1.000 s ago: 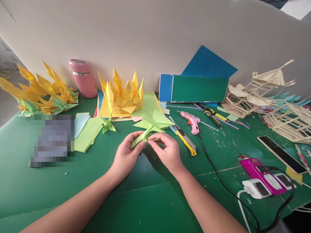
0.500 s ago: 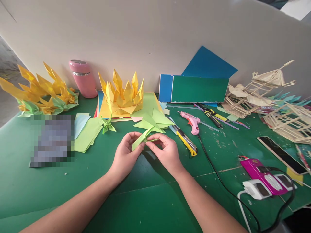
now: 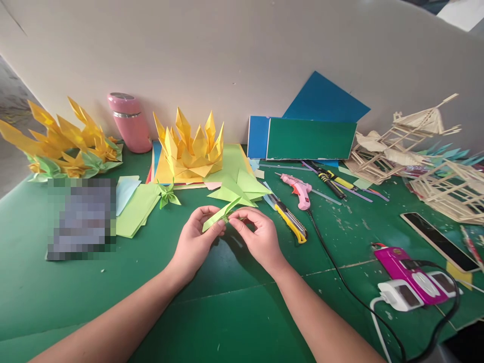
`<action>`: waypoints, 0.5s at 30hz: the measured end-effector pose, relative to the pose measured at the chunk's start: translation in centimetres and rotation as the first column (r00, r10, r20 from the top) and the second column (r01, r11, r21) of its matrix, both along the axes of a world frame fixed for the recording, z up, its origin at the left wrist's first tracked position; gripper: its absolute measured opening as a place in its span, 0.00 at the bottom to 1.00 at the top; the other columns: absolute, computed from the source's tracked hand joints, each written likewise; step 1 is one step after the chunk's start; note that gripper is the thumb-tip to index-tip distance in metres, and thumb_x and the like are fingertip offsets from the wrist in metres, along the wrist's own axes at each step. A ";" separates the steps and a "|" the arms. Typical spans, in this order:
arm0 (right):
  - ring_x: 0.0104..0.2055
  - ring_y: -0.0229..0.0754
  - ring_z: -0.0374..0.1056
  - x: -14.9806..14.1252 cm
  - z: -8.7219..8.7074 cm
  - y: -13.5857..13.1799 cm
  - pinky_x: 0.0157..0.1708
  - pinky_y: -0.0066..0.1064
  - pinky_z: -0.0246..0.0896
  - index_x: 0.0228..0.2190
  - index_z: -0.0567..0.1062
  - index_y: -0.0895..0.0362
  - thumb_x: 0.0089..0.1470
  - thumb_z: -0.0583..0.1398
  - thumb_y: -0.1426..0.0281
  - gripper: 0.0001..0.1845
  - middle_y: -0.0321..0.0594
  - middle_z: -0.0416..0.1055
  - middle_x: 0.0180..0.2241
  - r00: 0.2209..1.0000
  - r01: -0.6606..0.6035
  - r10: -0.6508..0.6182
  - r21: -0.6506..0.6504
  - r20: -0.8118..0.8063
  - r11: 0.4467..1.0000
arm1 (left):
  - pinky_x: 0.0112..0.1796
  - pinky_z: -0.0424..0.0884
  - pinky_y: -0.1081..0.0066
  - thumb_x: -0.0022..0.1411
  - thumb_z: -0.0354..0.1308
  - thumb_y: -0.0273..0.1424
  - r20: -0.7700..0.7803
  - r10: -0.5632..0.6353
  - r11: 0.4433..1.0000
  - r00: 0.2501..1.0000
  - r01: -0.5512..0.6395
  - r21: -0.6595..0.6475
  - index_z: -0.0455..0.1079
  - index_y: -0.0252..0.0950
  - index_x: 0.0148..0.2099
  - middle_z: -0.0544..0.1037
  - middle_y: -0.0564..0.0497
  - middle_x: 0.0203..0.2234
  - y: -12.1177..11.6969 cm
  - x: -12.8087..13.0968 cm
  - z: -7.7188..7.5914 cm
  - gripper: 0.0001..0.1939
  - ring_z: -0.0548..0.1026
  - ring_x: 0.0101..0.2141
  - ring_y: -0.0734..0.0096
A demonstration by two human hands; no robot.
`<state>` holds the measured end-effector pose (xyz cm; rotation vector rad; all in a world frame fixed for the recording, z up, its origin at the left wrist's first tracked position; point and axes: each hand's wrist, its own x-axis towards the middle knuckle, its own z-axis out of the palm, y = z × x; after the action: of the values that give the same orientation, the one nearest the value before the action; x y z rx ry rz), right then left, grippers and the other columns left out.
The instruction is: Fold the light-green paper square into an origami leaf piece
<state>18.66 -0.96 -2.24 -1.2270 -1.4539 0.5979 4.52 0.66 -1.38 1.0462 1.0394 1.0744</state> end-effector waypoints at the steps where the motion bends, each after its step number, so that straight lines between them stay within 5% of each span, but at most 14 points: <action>1: 0.32 0.41 0.69 0.0 0.0 0.0 0.33 0.31 0.66 0.25 0.75 0.54 0.53 0.59 0.71 0.06 0.38 0.74 0.28 1.000 -0.006 0.006 -0.002 -0.005 1.000 | 0.29 0.69 0.74 0.45 0.67 0.38 0.009 -0.006 1.000 1.000 0.006 -0.009 0.66 0.37 0.38 0.73 0.54 0.34 0.0 0.0 0.0 0.19 0.70 0.25 0.79; 15: 0.31 0.40 0.69 -0.1 0.2 -0.1 0.32 0.31 0.67 0.25 0.74 0.55 0.52 0.60 0.70 0.06 0.38 0.74 0.28 0.999 -0.031 0.031 -0.011 -0.027 0.999 | 0.34 0.72 0.71 0.48 0.64 0.39 -0.053 -0.004 0.999 0.999 0.006 0.042 0.65 0.38 0.38 0.72 0.55 0.34 0.0 0.0 -0.3 0.17 0.73 0.28 0.75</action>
<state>18.57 -1.10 -2.08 -1.2030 -1.4516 0.6424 4.56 0.71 -1.67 1.1154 1.0600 1.0737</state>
